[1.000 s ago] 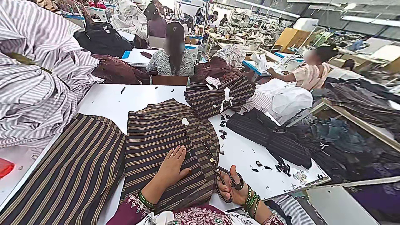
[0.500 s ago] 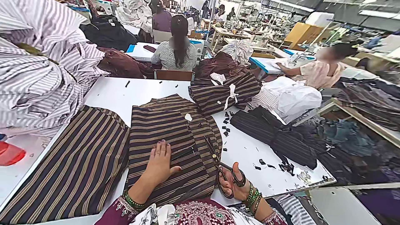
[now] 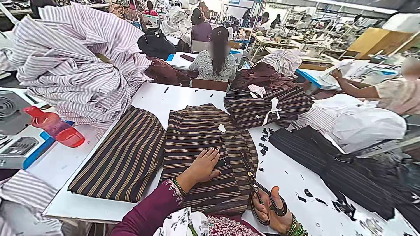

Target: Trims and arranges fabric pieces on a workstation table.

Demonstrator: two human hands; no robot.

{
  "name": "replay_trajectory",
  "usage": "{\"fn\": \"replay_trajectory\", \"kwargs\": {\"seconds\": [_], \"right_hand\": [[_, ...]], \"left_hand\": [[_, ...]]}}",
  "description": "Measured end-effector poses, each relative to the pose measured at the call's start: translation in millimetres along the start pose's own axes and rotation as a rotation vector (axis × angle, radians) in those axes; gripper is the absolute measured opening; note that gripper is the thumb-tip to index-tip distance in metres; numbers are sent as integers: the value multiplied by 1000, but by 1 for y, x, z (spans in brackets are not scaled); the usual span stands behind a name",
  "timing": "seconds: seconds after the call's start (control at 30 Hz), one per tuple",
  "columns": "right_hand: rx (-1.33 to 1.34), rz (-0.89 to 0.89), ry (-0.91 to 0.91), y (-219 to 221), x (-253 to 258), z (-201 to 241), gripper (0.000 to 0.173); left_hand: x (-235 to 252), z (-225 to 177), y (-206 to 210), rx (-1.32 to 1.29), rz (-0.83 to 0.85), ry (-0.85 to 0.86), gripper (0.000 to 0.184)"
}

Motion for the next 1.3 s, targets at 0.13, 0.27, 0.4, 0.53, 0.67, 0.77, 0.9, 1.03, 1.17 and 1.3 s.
{"fn": "replay_trajectory", "kwargs": {"seconds": [0.13, 0.27, 0.4, 0.53, 0.67, 0.77, 0.9, 1.03, 1.17, 1.3], "right_hand": [[-13, -38, 15, 2, -1, 0, 72], [-66, -149, 39, 16, -2, 7, 82], [-81, -118, 23, 6, -2, 2, 76], [-199, -236, -4, 12, -7, 3, 79], [-270, -225, -75, 10, -15, -2, 72], [-301, -241, -39, 18, -21, -8, 76], [-458, -273, 45, 28, -25, -14, 88], [-616, -281, 132, 40, -32, -15, 96], [-668, -263, 195, 39, -39, -18, 89], [-710, -249, 248, 44, -43, -19, 84]], "left_hand": [[-2, -1, 3, -12, -40, -33, 74], [-3, -1, 3, -12, -40, -57, 75], [-2, 0, 4, -18, -41, -41, 77], [-2, 1, 6, -10, -8, -49, 81], [-2, 1, 5, -19, -23, -40, 82], [-3, 2, 4, -37, -45, -31, 83], [-6, 3, -2, -44, -114, -13, 83], [-6, -1, 1, -25, -84, -12, 86], [-4, 0, 2, -24, -10, -58, 91], [-6, -7, 0, -36, 31, -62, 90]]}}
Point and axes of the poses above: each hand's wrist, its own x-axis towards the middle knuckle, its own y-axis out of the palm, z = x × y, the point moved 9 cm from there along x, towards the middle knuckle, and after that the axes turned 5 degrees about z, right-handed, at the moved point
